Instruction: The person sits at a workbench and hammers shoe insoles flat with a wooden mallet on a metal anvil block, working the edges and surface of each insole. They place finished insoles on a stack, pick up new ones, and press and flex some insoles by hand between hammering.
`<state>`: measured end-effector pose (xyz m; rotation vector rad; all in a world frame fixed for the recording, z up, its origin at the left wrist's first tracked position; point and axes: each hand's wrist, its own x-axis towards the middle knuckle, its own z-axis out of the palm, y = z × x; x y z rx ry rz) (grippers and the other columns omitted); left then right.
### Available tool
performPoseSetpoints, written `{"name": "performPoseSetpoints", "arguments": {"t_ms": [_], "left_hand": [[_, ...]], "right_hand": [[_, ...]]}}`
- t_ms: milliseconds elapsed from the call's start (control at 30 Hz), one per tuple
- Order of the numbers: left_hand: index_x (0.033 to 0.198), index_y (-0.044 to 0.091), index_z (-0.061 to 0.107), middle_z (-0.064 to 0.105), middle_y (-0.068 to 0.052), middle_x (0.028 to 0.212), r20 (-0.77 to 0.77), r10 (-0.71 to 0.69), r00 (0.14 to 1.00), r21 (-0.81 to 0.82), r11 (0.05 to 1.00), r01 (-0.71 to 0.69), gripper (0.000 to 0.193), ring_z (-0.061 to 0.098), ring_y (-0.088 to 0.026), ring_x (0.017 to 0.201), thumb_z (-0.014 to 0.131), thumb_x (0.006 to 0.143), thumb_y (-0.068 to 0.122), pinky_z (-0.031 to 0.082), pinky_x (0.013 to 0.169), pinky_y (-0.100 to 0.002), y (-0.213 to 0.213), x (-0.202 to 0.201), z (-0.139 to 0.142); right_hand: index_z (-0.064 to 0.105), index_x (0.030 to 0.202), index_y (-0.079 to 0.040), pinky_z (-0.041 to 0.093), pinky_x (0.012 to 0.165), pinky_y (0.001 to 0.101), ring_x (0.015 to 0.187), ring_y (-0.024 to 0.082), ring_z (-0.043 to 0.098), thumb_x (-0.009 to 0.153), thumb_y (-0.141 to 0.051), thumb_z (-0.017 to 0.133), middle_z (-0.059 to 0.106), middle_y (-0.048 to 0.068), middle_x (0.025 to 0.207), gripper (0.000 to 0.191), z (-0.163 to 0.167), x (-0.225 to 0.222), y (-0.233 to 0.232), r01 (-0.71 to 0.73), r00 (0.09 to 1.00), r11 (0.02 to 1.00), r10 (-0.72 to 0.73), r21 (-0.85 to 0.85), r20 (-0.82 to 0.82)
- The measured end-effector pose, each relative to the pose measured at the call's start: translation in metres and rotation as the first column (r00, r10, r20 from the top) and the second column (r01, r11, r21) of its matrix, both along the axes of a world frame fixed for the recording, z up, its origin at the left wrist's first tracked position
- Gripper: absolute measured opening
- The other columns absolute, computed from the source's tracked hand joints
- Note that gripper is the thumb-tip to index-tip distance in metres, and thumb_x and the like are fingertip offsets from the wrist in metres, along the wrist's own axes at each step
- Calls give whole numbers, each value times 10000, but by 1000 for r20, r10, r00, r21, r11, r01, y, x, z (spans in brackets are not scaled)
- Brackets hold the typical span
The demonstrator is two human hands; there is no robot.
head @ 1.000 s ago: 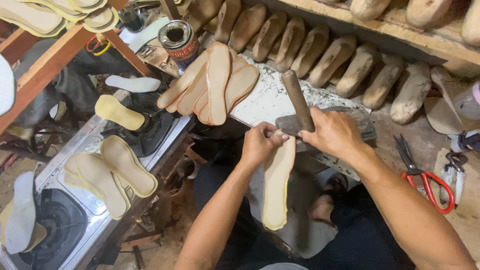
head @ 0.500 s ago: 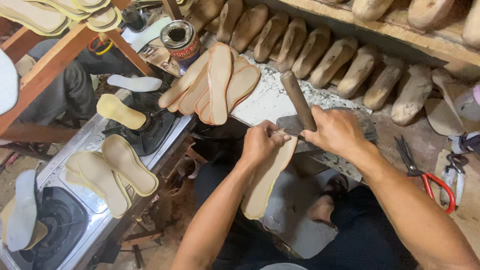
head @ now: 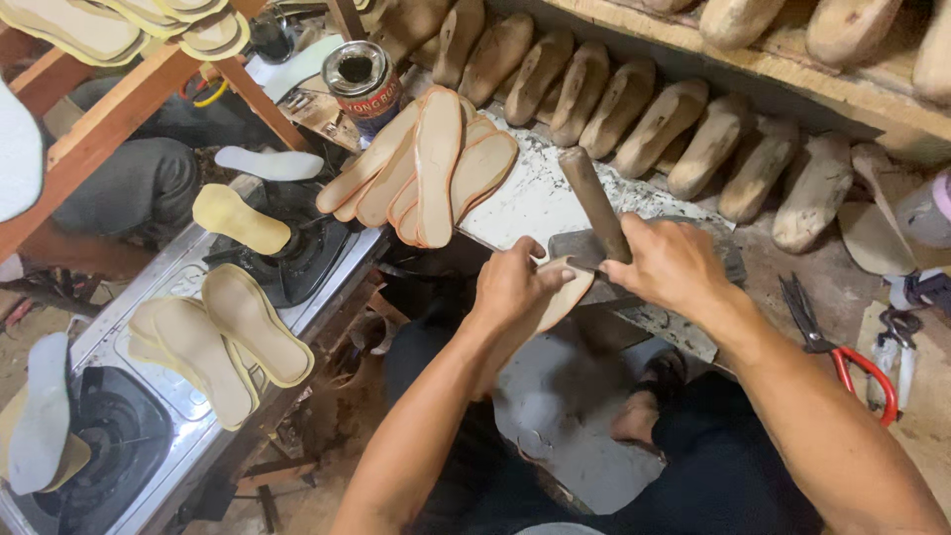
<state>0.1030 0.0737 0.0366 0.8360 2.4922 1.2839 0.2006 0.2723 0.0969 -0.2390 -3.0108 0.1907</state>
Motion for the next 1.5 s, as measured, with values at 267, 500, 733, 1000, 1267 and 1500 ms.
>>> {"name": "performPoseSetpoints", "arguments": {"t_ms": [267, 500, 733, 1000, 1267, 1500], "left_hand": [[936, 12, 744, 742, -179, 807, 75, -105, 992, 67, 993, 100, 360, 741, -296, 778, 869, 722, 273, 549, 732, -411, 3, 1, 12], [850, -20, 641, 694, -199, 721, 141, -40, 989, 34, 999, 35, 448, 700, -330, 697, 904, 680, 301, 535, 667, -433, 0, 0, 21], [795, 18, 634, 697, -192, 728, 42, -42, 998, -56, 997, 44, 470, 691, -369, 724, 888, 690, 400, 513, 680, -473, 5, -3, 16], [800, 39, 636, 704, -208, 748, 3, -14, 1000, -137, 991, 14, 512, 698, -389, 767, 870, 695, 483, 523, 707, -491, 6, -3, 2], [818, 39, 649, 729, -206, 778, 24, 5, 1000, -190, 982, 0, 542, 723, -375, 787, 818, 730, 546, 546, 732, -487, 6, -1, 2], [791, 45, 632, 714, -196, 733, 73, 41, 996, -179, 984, -28, 536, 725, -364, 741, 825, 721, 540, 549, 695, -474, 6, 4, 0]], "right_hand": [[610, 1006, -46, 531, 633, 539, 674, 409, 685, 788, -447, 801, 692, 179, 700, 495, -19, -21, -9, 43, 997, 991, -51, -126, -61], [605, 1009, -57, 544, 616, 528, 669, 397, 695, 776, -445, 793, 686, 177, 714, 490, -9, -5, 8, -101, 995, 992, 100, -77, -15], [611, 1046, -56, 525, 588, 534, 641, 411, 680, 763, -450, 819, 681, 176, 698, 529, -12, -12, -7, -15, 998, 997, 10, -82, -61], [625, 902, -79, 513, 527, 442, 555, 285, 624, 917, -428, 800, 670, 100, 714, 390, -19, 12, -11, 181, 917, 934, -274, -309, -290], [600, 918, -45, 518, 476, 425, 498, 261, 626, 880, -412, 830, 674, 110, 672, 435, -26, 11, -6, 182, 961, 956, -223, -231, -165], [603, 975, -13, 555, 640, 467, 726, 376, 716, 885, -344, 836, 712, 191, 814, 415, -31, 20, -13, 172, 831, 909, -340, -378, -441]]}}
